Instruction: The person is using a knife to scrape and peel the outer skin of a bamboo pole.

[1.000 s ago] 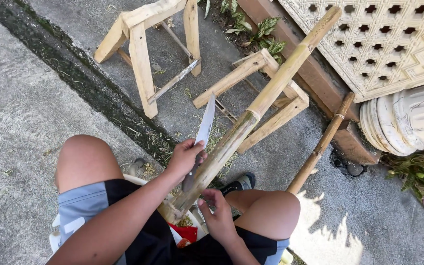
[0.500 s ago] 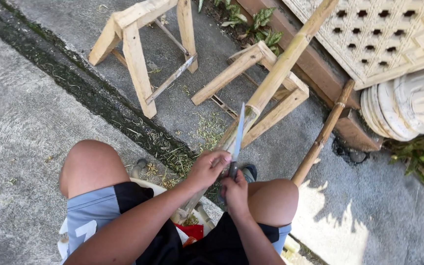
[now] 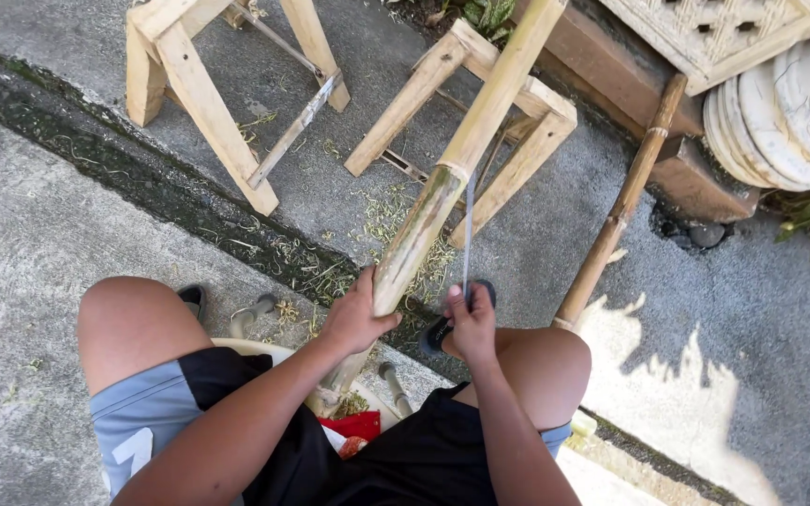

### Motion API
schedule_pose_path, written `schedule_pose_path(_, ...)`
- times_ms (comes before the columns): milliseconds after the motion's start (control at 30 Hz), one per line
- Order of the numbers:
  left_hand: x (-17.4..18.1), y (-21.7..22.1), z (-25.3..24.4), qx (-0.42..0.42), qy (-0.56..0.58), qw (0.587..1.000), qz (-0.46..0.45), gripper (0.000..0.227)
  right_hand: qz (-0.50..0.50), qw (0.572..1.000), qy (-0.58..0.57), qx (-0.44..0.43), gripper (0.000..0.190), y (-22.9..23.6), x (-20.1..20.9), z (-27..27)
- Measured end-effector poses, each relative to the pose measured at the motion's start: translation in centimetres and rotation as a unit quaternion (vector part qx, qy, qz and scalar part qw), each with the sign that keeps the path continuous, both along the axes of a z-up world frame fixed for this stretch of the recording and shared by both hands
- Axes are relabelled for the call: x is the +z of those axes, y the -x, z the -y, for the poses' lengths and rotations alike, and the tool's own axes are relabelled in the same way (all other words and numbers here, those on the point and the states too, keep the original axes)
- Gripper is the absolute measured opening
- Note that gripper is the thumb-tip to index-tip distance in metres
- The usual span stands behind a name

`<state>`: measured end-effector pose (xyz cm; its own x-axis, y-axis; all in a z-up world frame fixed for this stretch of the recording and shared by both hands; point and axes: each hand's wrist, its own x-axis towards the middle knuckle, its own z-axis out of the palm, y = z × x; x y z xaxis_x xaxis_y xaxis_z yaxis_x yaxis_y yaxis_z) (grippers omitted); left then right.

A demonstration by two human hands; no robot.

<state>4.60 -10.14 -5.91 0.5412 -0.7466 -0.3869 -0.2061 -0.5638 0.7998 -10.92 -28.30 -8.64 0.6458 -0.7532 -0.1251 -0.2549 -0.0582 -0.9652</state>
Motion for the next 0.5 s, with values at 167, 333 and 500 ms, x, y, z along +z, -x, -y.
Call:
schedule_pose_path(167, -0.4, -0.2, 0.2, 0.006, -0.012, 1.0, 0.001, 0.096, -0.03, 0.994, -0.091, -0.06, 0.03, -1.2, -0.6, -1.5)
schedule_pose_path(333, -0.2, -0.3, 0.3, 0.016, -0.038, 0.999, -0.034, 0.086, -0.007, 0.987, -0.125, -0.097, 0.032, -2.8, 0.2, -1.1)
schedule_pose_path(500, 0.0, -0.3, 0.0, 0.035, -0.038, 0.997, -0.055, 0.075, 0.007, 0.978, -0.186, -0.094, 0.037, -3.5, -0.9, -1.4)
